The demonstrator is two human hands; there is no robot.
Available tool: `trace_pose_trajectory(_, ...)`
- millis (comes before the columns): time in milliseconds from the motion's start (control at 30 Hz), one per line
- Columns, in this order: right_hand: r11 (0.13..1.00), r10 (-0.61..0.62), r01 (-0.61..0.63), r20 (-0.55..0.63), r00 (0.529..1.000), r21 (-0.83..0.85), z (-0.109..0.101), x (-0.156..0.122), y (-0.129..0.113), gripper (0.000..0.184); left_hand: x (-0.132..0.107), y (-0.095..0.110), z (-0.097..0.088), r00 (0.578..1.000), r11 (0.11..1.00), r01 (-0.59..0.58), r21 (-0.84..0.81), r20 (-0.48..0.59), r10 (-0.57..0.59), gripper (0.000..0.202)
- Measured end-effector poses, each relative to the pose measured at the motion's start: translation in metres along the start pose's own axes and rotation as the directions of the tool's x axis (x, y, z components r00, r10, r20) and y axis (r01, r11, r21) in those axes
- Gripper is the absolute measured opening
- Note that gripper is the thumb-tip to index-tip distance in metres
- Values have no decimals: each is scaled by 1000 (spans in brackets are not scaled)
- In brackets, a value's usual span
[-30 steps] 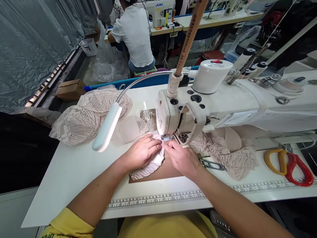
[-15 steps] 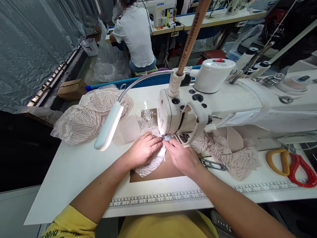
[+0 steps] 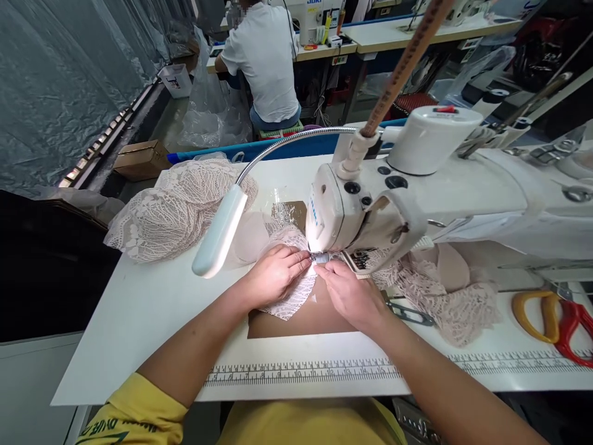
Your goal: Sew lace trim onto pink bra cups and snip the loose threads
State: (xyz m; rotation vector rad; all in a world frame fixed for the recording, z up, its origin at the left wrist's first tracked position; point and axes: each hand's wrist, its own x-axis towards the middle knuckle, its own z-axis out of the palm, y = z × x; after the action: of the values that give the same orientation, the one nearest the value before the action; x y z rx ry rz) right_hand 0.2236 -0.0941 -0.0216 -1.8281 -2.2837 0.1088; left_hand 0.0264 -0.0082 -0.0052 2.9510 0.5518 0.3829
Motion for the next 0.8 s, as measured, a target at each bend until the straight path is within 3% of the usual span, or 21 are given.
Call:
trace_pose_trajectory(267, 1000, -10, 10, 7, 1000, -8, 3, 4, 0, 43, -3, -1, 1, 997, 998, 59, 31, -42, -58, 34)
trace_pose_trajectory(400, 1000, -6, 6, -50, 999, -18, 4, 2, 0, 43, -6, -1, 2, 996, 995, 78, 57, -41, -75, 34)
trace_pose_trajectory(633, 998, -65, 63, -142, 988, -20, 3, -1, 1, 43, -10, 5, -2, 1000, 1000, -13, -20, 11, 13, 35)
trace_pose_trajectory(800, 997, -77, 79, -124, 989, 11, -3, -1, -2, 41, -9, 7, -3, 998, 994, -59, -97, 17, 61, 35)
